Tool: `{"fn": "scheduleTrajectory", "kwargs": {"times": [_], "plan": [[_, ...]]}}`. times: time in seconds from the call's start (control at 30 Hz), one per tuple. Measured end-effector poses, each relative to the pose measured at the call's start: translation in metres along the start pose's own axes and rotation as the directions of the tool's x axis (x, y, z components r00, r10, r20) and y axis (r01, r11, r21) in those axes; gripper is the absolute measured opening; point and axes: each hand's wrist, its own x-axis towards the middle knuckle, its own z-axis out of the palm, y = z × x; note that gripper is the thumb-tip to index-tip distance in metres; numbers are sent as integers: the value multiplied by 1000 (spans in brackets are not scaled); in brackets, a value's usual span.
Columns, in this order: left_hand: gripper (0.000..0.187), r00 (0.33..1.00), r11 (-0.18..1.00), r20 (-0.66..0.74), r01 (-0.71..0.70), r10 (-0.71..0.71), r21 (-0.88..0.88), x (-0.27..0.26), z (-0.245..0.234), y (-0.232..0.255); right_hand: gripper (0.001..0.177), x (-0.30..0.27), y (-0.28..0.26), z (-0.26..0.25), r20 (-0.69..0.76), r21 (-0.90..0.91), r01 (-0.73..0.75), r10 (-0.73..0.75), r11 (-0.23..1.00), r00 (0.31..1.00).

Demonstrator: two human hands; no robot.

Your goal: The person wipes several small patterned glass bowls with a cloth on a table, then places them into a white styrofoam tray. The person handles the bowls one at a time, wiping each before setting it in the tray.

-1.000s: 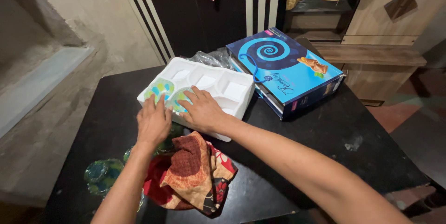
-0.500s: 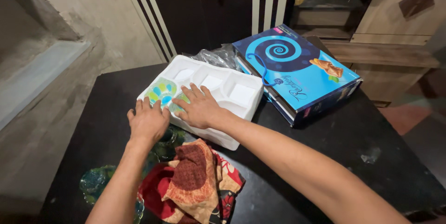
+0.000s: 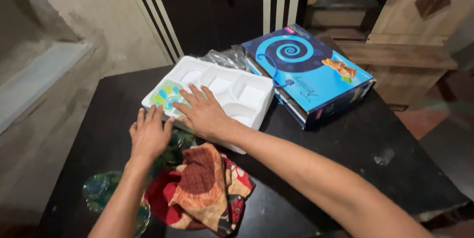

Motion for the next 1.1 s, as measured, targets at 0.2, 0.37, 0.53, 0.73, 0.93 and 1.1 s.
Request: {"fn": "scheduleTrajectory", "kwargs": {"times": [0.2, 0.37, 0.53, 0.73, 0.93, 1.1], "plan": [[67, 975, 991, -186, -104, 117, 78, -53, -27, 5, 49, 1, -26, -6, -73, 88, 174, -168, 981, 983], [68, 952, 964, -257, -103, 167, 246, -91, -59, -2, 56, 5, -56, -11, 8, 158, 236, -240, 959, 971], [69, 956, 946, -244, -83, 164, 314, -122, -75, -16, 61, 5, -79, -10, 75, 155, 292, -306, 944, 949], [64, 961, 957, -248, -50, 124, 287, -142, -87, -47, 63, 5, -92, -2, 88, 194, 342, -364, 919, 927], [58, 967, 975, -241, -32, 86, 220, -152, -83, -66, 62, 3, -100, 10, 188, 320, 310, -381, 895, 905], [47, 987, 998, -162, 13, -2, 67, -157, -85, -74, 64, 0, -108, 15, 250, 346, 301, -396, 889, 884]]}}
